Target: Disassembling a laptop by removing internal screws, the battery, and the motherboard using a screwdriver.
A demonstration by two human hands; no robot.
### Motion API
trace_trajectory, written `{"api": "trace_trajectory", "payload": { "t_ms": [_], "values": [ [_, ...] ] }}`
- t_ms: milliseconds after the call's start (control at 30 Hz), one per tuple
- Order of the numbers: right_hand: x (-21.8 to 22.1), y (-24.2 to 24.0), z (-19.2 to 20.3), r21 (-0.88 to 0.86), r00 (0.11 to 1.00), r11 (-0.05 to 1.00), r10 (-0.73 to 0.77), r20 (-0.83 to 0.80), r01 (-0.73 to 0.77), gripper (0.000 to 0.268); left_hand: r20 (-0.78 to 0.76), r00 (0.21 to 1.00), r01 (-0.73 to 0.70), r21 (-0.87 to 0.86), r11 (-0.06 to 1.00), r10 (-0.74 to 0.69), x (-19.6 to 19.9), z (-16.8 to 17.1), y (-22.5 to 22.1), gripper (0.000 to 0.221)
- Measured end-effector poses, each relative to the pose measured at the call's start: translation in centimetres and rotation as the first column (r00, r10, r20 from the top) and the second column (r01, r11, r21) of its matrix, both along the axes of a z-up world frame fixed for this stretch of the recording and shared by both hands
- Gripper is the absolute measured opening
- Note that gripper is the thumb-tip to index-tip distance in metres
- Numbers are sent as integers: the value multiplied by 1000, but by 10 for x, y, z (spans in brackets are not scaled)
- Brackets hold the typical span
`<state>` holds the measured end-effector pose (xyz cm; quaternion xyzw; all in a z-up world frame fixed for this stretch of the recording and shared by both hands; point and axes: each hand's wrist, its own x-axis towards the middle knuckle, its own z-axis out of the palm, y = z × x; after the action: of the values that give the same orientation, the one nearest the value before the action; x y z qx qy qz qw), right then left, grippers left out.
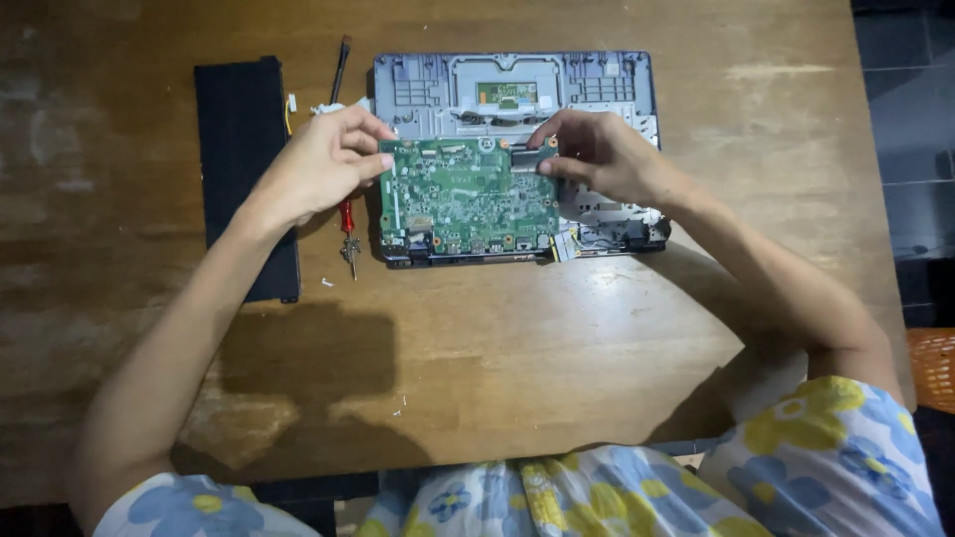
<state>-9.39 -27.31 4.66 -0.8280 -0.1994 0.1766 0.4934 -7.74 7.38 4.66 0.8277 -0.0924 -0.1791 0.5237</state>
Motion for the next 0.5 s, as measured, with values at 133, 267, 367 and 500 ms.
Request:
{"api": "trace_trajectory", "payload": {
  "t_ms": [133, 267, 367, 500],
  "values": [
    [-1, 6, 5, -4, 999, 1000, -9, -33, 9, 25, -12, 1000, -8, -25, 1000, 7, 3, -13, 1, 31],
    [8, -1, -11, 32, 999, 999, 24, -46, -22, 25, 59, 998, -43, 104, 994, 37, -9, -4, -10, 30],
    [11, -4, -14, 27, 996, 999, 49, -75, -47, 25, 366, 930, -97, 339, 936, -36, -31, -4, -19, 28],
    [8, -2, -10, -31, 994, 999, 28, -102, -31, 27, 278, 923, 40, 620, 784, -266, -71, -6, -30, 31]
  ]
}}
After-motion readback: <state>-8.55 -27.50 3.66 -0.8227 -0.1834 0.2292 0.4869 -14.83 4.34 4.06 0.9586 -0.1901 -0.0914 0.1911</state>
